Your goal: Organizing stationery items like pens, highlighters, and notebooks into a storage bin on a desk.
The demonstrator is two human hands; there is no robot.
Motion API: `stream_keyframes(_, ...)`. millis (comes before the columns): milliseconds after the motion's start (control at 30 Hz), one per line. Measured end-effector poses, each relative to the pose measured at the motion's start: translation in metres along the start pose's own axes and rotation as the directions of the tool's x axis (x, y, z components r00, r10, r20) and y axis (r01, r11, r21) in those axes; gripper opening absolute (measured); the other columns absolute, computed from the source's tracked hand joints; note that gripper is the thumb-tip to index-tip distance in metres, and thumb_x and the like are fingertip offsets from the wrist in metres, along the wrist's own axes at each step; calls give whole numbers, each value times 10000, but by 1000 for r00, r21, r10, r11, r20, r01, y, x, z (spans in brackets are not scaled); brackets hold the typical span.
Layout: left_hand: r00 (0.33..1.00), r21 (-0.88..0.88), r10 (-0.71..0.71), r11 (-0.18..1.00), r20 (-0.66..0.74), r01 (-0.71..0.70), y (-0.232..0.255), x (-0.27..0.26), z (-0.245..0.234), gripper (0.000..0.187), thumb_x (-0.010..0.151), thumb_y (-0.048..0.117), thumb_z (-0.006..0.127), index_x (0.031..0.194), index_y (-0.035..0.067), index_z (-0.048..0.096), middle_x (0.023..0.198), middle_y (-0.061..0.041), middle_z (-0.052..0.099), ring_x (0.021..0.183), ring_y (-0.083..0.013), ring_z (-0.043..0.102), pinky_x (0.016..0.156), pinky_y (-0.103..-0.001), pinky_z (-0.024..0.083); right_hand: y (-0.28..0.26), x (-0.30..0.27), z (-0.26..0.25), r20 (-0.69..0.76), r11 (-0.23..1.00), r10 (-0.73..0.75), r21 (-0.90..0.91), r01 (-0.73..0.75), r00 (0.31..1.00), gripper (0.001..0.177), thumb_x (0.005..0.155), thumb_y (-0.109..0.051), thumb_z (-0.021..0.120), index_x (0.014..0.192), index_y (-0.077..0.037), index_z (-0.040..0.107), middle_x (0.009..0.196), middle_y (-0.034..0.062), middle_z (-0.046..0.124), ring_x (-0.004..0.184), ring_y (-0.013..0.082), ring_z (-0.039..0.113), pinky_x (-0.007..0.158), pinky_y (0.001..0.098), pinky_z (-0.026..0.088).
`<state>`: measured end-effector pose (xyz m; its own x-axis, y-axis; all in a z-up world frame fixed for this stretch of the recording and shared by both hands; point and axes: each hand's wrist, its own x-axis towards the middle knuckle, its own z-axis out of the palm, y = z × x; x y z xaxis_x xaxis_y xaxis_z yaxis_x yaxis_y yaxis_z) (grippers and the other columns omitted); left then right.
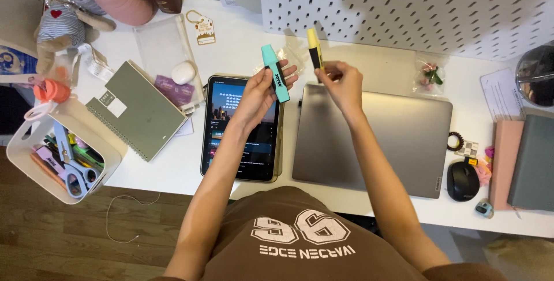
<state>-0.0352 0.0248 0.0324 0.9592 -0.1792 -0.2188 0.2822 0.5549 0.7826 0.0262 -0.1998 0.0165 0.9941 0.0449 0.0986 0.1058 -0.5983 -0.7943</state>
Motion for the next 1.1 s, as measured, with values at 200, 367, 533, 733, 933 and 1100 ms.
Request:
stream_keyframes(200, 996, -106, 36, 994, 79, -27, -26, -11, -16, 487, 1143, 281, 361, 1502, -36, 455, 1419, -177, 595, 1288, -227, 607, 1089, -370, 526, -40, -56, -3, 368, 791, 114, 528, -309, 923, 320, 968, -190, 721, 1180, 49, 729, 1015, 98, 747, 903, 118, 659, 839, 263, 538)
stream_keyframes(367, 999, -261, 38, 965, 30, -29, -35, -29, -22, 417, 1122, 227, 441, 1462, -12, 469, 1298, -156, 616, 1182, -209, 645, 1053, -381, 551, -65, -84, 10, 489, 823, -60, 518, -234, 870, 361, 1088, -217, 471, 1339, 20, 576, 1184, 84, 677, 1127, 143, 616, 1031, 298, 480)
stream_keyframes(533, 992, -169, 125, 978, 1, -123, -3, -74, -13, 367, 1059, 189, 540, 1363, -15, 552, 1268, -97, 676, 1154, -158, 665, 1013, -346, 551, -95, -102, 38, 465, 940, -68, 326, -100, 883, 344, 1090, -225, 463, 1327, -7, 586, 1111, 117, 701, 1015, 152, 608, 949, 299, 485)
stream_keyframes(733, 962, -27, 249, 967, -108, -253, -13, -116, -94, 252, 1028, 76, 653, 1253, -34, 627, 1143, -77, 710, 1034, -119, 666, 935, -301, 544, -157, -124, 83, 490, 995, 8, 83, -56, 871, 308, 1046, -264, 584, 1197, -5, 654, 897, 132, 729, 781, 179, 612, 761, 337, 516)
stream_keyframes(933, 903, -54, 259, 954, -343, -294, 16, -206, -180, 243, 1056, 107, 615, 1253, -35, 613, 1134, -74, 705, 1015, -122, 651, 905, -300, 535, -205, -152, 192, 554, 979, -203, 139, 150, 808, 303, 943, -241, 735, 1129, -2, 719, 975, 148, 783, 844, 192, 753, 762, 327, 574)
stream_keyframes(1100, 820, -132, 179, 947, -544, -294, 44, -283, -260, 313, 1070, 184, 508, 1337, 23, 540, 1195, -53, 670, 1099, -123, 622, 962, -306, 514, -264, -180, 293, 671, 972, -233, 175, 155, 704, 317, 902, -238, 790, 1110, -6, 735, 979, 151, 793, 869, 200, 786, 787, 331, 596)
